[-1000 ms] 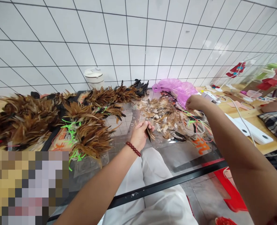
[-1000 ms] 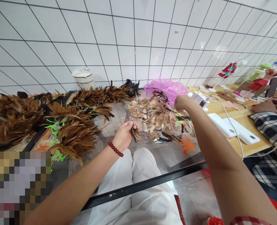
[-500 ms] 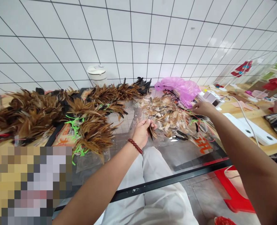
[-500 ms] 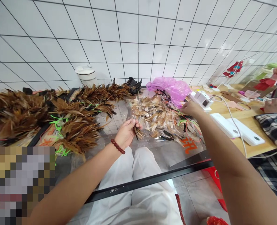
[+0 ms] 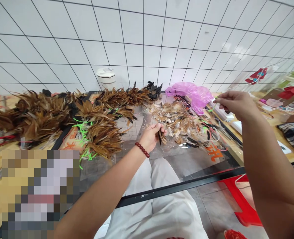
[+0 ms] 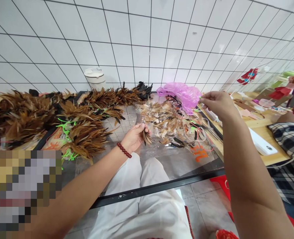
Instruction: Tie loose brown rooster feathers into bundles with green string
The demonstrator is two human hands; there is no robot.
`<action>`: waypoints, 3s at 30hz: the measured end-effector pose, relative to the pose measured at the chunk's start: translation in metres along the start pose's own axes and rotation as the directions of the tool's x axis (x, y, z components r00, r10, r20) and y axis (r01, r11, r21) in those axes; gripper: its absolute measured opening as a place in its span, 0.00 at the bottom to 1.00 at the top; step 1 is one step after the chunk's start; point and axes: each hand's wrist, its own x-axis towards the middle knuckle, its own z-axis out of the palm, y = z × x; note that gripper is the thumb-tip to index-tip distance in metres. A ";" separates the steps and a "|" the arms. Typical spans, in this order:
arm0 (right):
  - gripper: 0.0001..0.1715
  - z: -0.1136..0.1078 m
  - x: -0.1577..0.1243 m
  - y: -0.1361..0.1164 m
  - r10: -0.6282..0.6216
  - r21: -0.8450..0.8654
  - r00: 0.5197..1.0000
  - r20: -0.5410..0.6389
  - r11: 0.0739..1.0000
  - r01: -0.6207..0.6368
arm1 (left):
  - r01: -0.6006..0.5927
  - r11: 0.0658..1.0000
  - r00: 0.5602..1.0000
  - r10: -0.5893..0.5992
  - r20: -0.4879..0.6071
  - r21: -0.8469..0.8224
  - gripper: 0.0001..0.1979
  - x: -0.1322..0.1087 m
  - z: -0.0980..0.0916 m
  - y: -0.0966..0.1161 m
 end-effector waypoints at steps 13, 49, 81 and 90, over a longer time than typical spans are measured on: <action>0.11 0.156 -0.066 -0.090 -0.270 0.542 0.929 0.251 0.835 0.096 | -0.155 0.988 0.981 0.151 0.120 0.022 0.10 -0.001 -0.009 0.044; 0.20 0.177 -0.083 -0.064 -0.255 0.809 0.878 0.405 0.548 -0.213 | -0.067 0.950 0.996 0.046 0.074 0.307 0.11 0.003 -0.018 0.035; 0.22 0.186 -0.087 -0.050 -0.696 0.230 0.660 0.284 0.718 0.658 | -0.101 0.916 0.987 0.143 -0.080 0.389 0.09 0.003 -0.015 0.038; 0.23 0.186 -0.080 -0.050 -0.423 0.597 0.816 0.393 0.793 0.123 | -0.103 0.936 0.988 0.135 -0.075 0.337 0.08 0.002 -0.013 0.036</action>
